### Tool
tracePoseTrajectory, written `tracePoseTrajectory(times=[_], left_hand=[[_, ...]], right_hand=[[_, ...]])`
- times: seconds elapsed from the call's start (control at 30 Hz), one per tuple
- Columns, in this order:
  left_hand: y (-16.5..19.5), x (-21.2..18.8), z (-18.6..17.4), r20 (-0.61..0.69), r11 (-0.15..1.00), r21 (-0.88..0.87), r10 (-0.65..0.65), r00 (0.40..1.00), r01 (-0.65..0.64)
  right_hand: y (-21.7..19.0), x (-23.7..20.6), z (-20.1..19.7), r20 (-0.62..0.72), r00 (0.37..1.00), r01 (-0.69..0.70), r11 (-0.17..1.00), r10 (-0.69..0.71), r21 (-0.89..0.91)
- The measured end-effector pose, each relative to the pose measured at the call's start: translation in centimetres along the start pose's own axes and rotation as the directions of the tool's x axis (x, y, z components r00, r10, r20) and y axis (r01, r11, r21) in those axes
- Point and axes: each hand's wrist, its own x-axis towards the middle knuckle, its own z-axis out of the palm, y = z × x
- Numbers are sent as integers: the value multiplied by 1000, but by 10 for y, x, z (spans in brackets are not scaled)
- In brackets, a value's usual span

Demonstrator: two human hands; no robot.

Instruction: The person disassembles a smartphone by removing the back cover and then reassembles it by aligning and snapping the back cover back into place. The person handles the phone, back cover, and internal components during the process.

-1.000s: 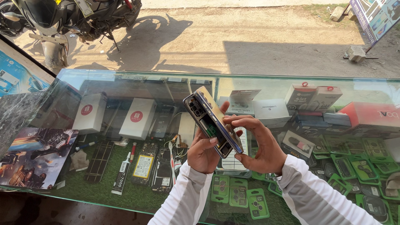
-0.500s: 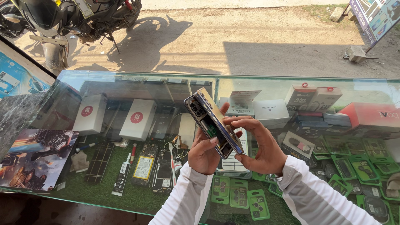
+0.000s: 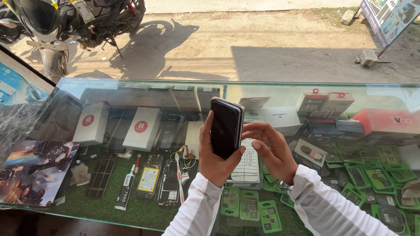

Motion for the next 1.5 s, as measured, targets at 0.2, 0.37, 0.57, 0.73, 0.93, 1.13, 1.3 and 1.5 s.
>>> tracePoseTrajectory(times=[0.2,0.37,0.57,0.73,0.93,1.13,1.3,1.5], left_hand=[[7,-3,5,153,838,488,194,969,-245],[10,-3,7,215,788,563,150,965,-249],[17,-1,3,385,660,628,197,902,-413],[22,-1,0,456,743,529,159,876,-410],[25,2,0,489,756,524,111,865,-393],[25,1,-2,537,751,511,102,837,-419],[17,1,-5,541,758,487,129,831,-434],[10,0,-5,517,760,484,152,842,-434]], right_hand=[[4,-3,-11,-288,957,16,998,-31,-55],[2,-1,-29,-302,952,-119,959,37,-258],[-7,5,-62,-21,1000,-21,983,17,-183],[-14,8,-70,72,974,-195,961,213,-195],[-11,6,-73,85,950,-278,938,300,-206],[7,1,-76,115,887,-451,892,446,15],[15,1,-74,140,841,-539,796,522,275],[10,2,-66,171,806,-565,653,566,505]])
